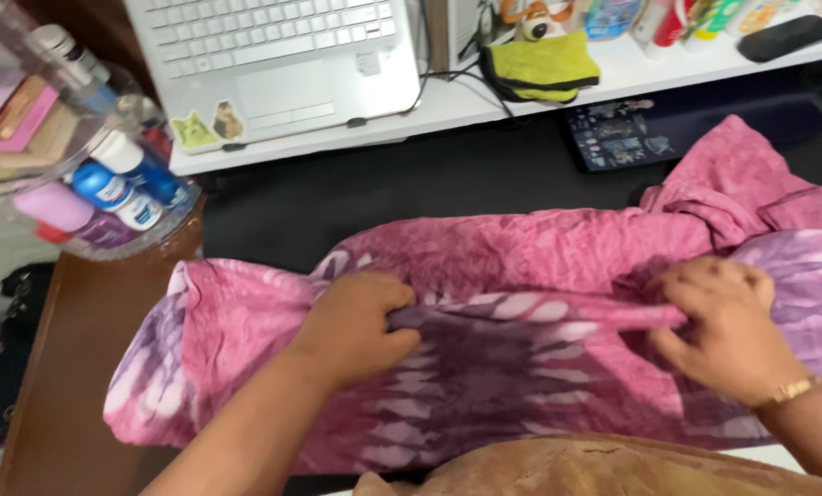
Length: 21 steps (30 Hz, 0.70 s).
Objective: The person folds a tie-dye garment by first laying it on their lap, smoothing the fabric with their hands, and then placing it on a desk to fold the sides inward into a rectangle.
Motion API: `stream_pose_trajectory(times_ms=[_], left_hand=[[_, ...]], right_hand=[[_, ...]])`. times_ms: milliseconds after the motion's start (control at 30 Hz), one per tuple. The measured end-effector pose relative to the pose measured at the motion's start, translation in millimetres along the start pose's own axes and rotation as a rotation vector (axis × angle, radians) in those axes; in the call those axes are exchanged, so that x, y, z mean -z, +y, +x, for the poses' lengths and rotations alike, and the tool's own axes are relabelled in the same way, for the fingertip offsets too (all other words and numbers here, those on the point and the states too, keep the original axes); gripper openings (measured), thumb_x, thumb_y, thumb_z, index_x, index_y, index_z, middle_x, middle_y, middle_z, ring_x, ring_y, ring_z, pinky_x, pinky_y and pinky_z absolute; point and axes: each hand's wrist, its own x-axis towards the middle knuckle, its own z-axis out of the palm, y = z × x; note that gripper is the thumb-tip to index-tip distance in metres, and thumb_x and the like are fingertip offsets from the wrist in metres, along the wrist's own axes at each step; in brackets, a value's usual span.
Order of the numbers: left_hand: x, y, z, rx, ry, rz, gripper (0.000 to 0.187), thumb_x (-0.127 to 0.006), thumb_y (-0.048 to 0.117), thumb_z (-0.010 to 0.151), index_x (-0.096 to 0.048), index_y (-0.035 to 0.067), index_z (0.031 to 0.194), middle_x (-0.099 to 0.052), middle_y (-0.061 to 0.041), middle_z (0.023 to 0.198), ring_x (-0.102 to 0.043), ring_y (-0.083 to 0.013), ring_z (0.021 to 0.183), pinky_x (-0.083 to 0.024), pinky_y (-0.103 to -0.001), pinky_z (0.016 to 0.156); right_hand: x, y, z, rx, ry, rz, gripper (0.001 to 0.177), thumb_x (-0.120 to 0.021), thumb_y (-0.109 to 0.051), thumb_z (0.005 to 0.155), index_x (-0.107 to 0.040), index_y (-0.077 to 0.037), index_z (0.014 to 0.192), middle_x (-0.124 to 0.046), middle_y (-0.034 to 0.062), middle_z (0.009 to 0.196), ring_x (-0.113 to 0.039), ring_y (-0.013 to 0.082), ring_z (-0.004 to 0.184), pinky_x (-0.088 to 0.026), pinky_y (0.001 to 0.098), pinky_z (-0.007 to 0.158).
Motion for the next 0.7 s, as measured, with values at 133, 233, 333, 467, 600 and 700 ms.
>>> stream_pose_trajectory(times_ms=[133, 233, 333, 467, 600, 700], left_hand=[[10, -1, -14, 0.265, -0.105, -0.471, 0.020, -0.066, 0.015, 0.076, -0.075, 0.007, 0.092, -0.071, -0.006, 0.074, -0.064, -0.0170, 0.068, -0.051, -0.034, 0.062], [16, -31, -27, 0.414, -0.090, -0.668, 0.020, -0.064, 0.009, 0.079, -0.076, 0.003, 0.094, -0.069, -0.003, 0.075, -0.061, -0.0127, 0.069, -0.050, -0.032, 0.063], [27, -76, -30, 0.534, -0.118, -0.529, 0.032, -0.065, 0.016, 0.077, -0.078, 0.008, 0.105, -0.079, -0.005, 0.086, -0.072, -0.0164, 0.082, -0.057, -0.033, 0.076], [44, -120, -26, 0.782, -0.308, 0.156, 0.041, -0.065, 0.041, 0.086, -0.078, 0.014, 0.114, -0.079, -0.012, 0.109, -0.073, -0.0289, 0.108, -0.054, -0.039, 0.096], [39, -88, 0, 0.880, -0.266, 0.239, 0.049, -0.064, 0.038, 0.084, -0.071, 0.023, 0.129, -0.076, -0.012, 0.127, -0.070, -0.0322, 0.120, -0.052, -0.041, 0.104], [14, -27, 27, 0.546, -0.124, 0.245, 0.073, -0.075, 0.036, 0.069, -0.060, 0.020, 0.139, -0.063, -0.012, 0.135, -0.061, -0.0324, 0.124, -0.048, -0.043, 0.103]], right_hand=[[-1, 18, -37, -0.218, -0.318, -0.017, 0.049, -0.081, -0.046, 0.067, -0.069, -0.019, 0.106, -0.066, -0.0046, 0.088, -0.067, 0.0134, 0.099, -0.028, 0.0481, 0.128], [11, 20, -48, -0.296, -0.424, -0.150, 0.054, -0.081, -0.053, 0.068, -0.069, -0.024, 0.112, -0.066, -0.0062, 0.087, -0.067, 0.0120, 0.097, -0.029, 0.0484, 0.128], [24, 16, -42, -0.308, -0.398, -0.218, 0.055, -0.082, -0.046, 0.063, -0.071, -0.027, 0.114, -0.071, -0.0060, 0.089, -0.066, 0.0137, 0.104, -0.028, 0.0523, 0.124], [30, -1, -35, -0.278, -0.384, -0.215, 0.052, -0.080, -0.042, 0.064, -0.071, -0.028, 0.113, -0.072, -0.0080, 0.102, -0.064, 0.0143, 0.114, -0.026, 0.0558, 0.121], [37, -8, -22, -0.389, -0.499, -0.265, 0.052, -0.082, -0.042, 0.065, -0.071, -0.028, 0.114, -0.070, -0.0089, 0.111, -0.061, 0.0150, 0.120, -0.024, 0.0562, 0.122], [45, -6, -18, -0.401, -0.455, -0.222, 0.053, -0.082, -0.039, 0.063, -0.071, -0.028, 0.113, -0.069, -0.0078, 0.110, -0.060, 0.0157, 0.117, -0.025, 0.0540, 0.119]])
